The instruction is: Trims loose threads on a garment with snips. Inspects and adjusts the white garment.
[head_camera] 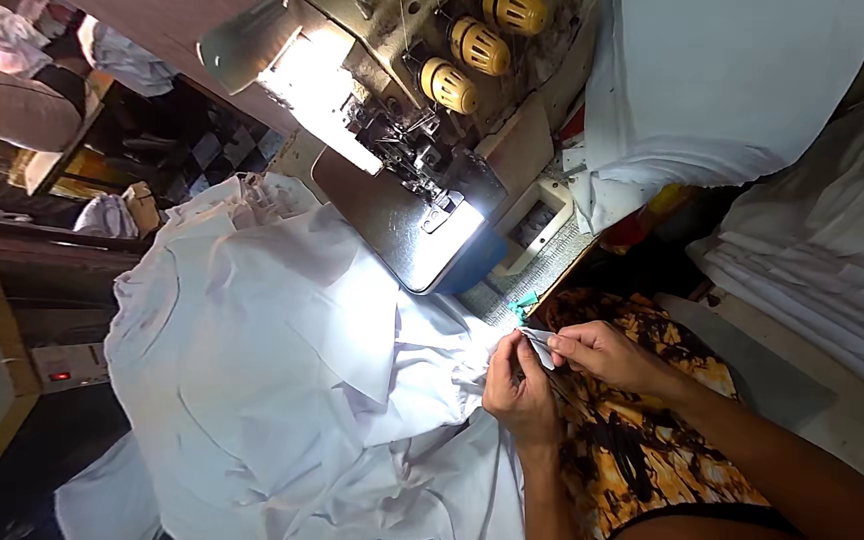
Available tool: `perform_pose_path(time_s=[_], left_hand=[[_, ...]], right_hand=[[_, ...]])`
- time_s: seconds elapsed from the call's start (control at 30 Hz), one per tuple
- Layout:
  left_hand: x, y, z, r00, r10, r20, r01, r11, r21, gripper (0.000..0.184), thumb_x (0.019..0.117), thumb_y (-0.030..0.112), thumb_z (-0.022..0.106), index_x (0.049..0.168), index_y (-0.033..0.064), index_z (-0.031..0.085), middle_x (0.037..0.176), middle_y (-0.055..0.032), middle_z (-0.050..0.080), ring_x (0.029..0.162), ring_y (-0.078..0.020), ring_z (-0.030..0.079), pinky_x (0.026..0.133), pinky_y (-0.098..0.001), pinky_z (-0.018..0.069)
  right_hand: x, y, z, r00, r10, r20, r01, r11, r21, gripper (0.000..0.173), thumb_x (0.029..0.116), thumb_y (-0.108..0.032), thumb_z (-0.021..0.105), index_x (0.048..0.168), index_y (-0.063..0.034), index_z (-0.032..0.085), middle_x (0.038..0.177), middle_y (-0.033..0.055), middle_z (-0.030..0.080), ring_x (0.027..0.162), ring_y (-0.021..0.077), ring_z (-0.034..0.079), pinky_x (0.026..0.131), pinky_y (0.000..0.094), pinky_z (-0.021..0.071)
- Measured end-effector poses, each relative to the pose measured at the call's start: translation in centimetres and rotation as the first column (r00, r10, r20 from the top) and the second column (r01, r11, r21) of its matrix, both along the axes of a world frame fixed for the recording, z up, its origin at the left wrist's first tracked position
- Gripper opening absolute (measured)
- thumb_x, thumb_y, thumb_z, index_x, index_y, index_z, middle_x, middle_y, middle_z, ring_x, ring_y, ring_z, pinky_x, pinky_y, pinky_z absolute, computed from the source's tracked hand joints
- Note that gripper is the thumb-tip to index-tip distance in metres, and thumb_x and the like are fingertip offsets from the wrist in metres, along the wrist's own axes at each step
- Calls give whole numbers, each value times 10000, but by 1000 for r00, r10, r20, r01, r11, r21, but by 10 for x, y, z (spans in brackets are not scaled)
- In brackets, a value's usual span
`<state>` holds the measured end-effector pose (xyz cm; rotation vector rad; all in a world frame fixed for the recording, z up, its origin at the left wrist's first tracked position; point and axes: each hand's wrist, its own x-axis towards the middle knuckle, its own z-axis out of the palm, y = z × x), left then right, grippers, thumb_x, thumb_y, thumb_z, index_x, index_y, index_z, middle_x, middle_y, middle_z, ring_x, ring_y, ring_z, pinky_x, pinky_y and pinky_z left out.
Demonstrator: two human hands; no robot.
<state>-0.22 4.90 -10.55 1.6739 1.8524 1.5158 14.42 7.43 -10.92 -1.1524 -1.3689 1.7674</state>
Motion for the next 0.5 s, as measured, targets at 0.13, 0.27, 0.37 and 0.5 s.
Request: perform_pose_path(time_s=[0.13, 0.27, 0.37, 0.5], left_hand=[[0, 0, 1, 999, -4, 46, 5, 1000, -12, 152, 920, -9, 662, 1012, -120, 709, 912, -134, 751, 809, -38, 727, 766, -181, 603], [-2, -1, 2, 993, -15, 116, 18, 1000, -22, 148, 914, -17, 665, 1010, -124, 704, 910, -118, 754, 806, -35, 730, 760, -186, 611], [-2, 0, 4, 993, -18, 120, 22, 999, -30, 148, 913, -20, 662, 1010, -125, 704, 913, -115, 755, 810, -29, 728, 765, -180, 608], [-4, 0, 5, 991, -33, 129, 39, 998, -45, 141, 911, -21, 666, 1007, -117, 706, 895, -102, 755, 790, -27, 727, 749, -182, 613]], right_hand=[[0, 0, 0, 999, -1, 53, 0, 1000, 22, 368, 1065, -348, 488, 797, -157, 652, 582, -128, 425, 494, -38, 373, 485, 165, 309], [-2, 0, 2, 999, -1, 40, 1, 1000, 6, 369, 1068, -347, 482, 809, -152, 657, 588, -125, 430, 496, -37, 374, 485, 163, 310], [-4, 0, 2, 1000, 4, 31, -4, 1000, 1, 376, 1072, -357, 474, 815, -155, 662, 587, -124, 437, 495, -34, 380, 485, 165, 314], [-3, 1, 4, 999, 16, 36, -15, 1000, -19, 380, 1074, -361, 471, 815, -159, 661, 576, -126, 428, 489, -30, 378, 483, 172, 315]])
